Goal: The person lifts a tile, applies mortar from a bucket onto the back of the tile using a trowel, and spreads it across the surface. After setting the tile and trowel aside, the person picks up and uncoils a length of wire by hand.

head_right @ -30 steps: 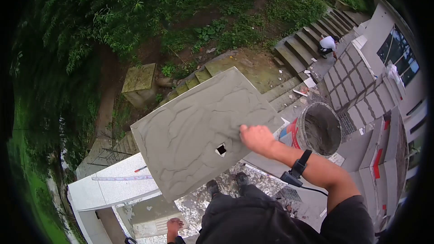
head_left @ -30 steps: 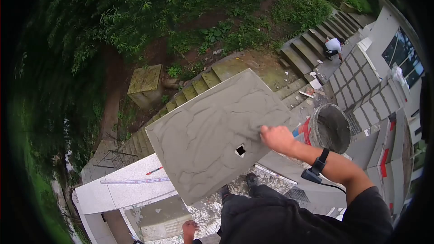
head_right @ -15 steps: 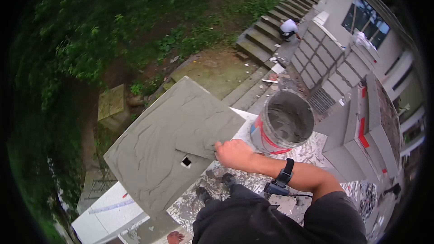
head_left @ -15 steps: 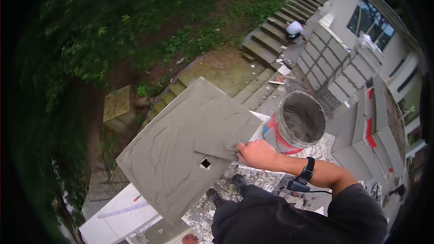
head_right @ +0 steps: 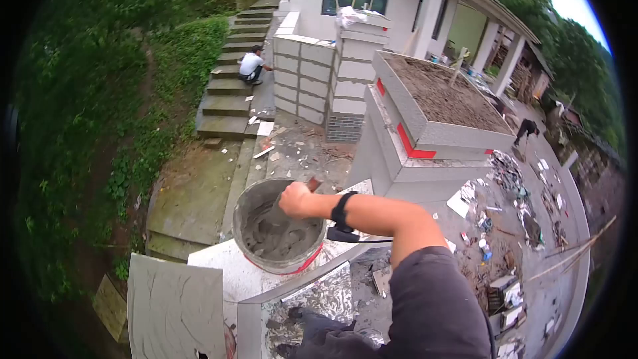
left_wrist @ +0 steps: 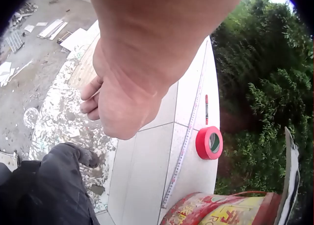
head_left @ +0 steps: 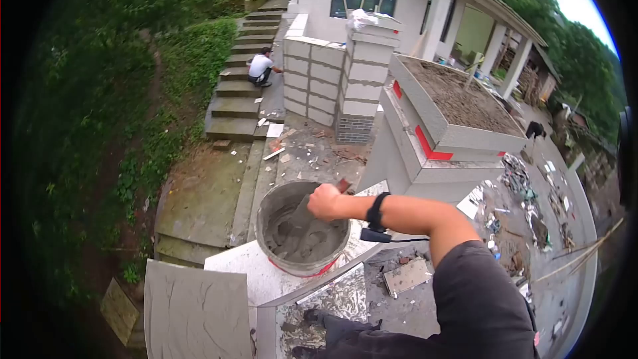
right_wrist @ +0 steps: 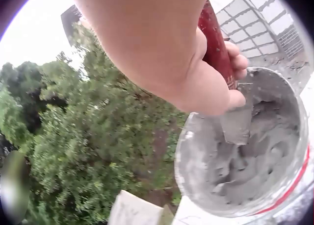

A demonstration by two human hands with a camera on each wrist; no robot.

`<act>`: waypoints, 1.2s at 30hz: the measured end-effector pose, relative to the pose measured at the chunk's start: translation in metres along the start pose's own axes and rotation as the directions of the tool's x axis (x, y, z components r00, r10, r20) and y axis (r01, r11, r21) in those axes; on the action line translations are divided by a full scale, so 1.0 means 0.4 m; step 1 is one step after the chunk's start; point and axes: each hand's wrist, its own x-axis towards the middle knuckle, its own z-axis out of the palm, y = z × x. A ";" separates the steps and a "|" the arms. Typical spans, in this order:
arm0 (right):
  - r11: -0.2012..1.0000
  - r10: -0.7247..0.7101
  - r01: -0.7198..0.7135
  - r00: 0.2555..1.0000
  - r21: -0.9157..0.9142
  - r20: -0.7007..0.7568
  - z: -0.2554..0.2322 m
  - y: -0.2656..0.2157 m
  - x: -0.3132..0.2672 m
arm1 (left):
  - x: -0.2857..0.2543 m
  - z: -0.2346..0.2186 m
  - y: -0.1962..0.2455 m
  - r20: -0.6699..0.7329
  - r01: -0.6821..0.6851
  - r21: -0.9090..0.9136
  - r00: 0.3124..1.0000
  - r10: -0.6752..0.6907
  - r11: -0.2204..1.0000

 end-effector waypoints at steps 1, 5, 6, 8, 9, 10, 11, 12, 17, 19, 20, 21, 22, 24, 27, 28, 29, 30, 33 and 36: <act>0.998 -0.058 0.058 0.998 -0.010 -0.005 0.084 -0.002 0.078 | 0.031 0.027 0.044 0.029 0.008 0.020 1.000 -0.008 1.000; 0.978 -0.201 0.187 0.961 0.089 0.188 0.249 -0.119 0.225 | 0.100 0.086 0.148 0.085 0.051 0.057 0.995 -0.056 0.997; 0.968 -0.250 0.239 0.947 0.080 0.202 0.271 -0.153 0.244 | 0.111 0.090 0.172 0.092 0.058 0.061 0.994 -0.064 0.996; 0.949 -0.306 0.282 0.930 0.139 0.202 0.261 -0.173 0.256 | 0.140 0.098 0.202 0.112 0.073 0.061 0.991 -0.080 0.995; 0.928 -0.358 0.322 0.911 0.189 0.205 0.254 -0.181 0.248 | 0.150 0.095 0.209 0.124 0.084 0.062 0.988 -0.091 0.995; 0.927 -0.358 0.321 0.911 0.192 0.203 0.232 -0.174 0.230 | 0.164 0.111 0.225 0.139 0.089 0.058 0.986 -0.096 0.994; 0.902 -0.384 0.340 0.914 0.267 0.131 0.204 -0.160 0.206 | 0.184 0.120 0.236 0.156 0.091 0.052 0.983 -0.098 0.994; 0.869 -0.402 0.362 0.914 0.338 0.055 0.188 -0.143 0.192 | 0.204 0.126 0.249 0.173 0.091 0.047 0.980 -0.098 0.995; 0.750 -0.286 0.181 0.956 0.636 0.066 0.152 -0.015 0.108 | 0.258 0.181 0.291 0.243 0.091 -0.020 0.966 -0.084 0.996; 0.585 -0.255 0.032 0.956 0.811 0.146 0.133 0.042 0.055 | 0.255 0.190 0.297 0.259 0.090 -0.060 0.963 -0.071 0.994; 0.589 -0.265 0.043 0.954 0.807 0.143 0.148 0.057 0.046 | 0.255 0.186 0.291 0.268 0.091 -0.078 0.961 -0.067 0.993; 0.450 -0.251 -0.038 0.954 0.892 0.167 0.172 0.070 0.039 | 0.251 0.180 0.282 0.278 0.094 -0.096 0.958 -0.064 0.991; 0.295 -0.238 -0.118 0.952 0.948 0.193 0.190 0.083 0.022 | 0.249 0.177 0.282 0.289 0.097 -0.109 0.955 -0.062 0.989; 0.127 -0.204 -0.100 0.971 0.987 0.125 0.199 0.097 -0.031 | 0.212 0.134 0.252 0.284 0.091 -0.163 0.958 -0.041 0.983; 0.151 -0.133 -0.102 0.984 0.983 0.123 0.176 0.101 -0.089 | -0.092 -0.056 0.018 0.091 0.004 -0.379 0.995 0.033 0.925; 0.192 -0.075 -0.134 0.986 0.972 0.151 0.148 0.096 -0.113 | -0.239 -0.110 -0.099 -0.015 -0.061 -0.465 0.998 0.061 0.883; 0.223 -0.201 -0.007 0.978 0.975 0.053 0.103 -0.019 -0.035 | -0.382 -0.146 -0.238 -0.124 -0.139 -0.541 0.989 0.084 0.829; 0.126 0.007 -0.136 0.991 0.983 0.136 0.103 0.070 -0.164 | -0.518 -0.156 -0.378 -0.234 -0.224 -0.602 0.967 0.099 0.767; 0.011 0.122 -0.111 0.987 0.994 0.109 0.080 0.019 -0.214 | -0.576 -0.066 -0.336 -0.700 0.050 0.066 0.714 0.011 0.997; -0.014 0.161 -0.066 0.985 0.998 0.067 0.034 -0.052 -0.270 | -0.609 -0.076 -0.391 -0.716 -0.028 -0.071 0.697 -0.032 0.997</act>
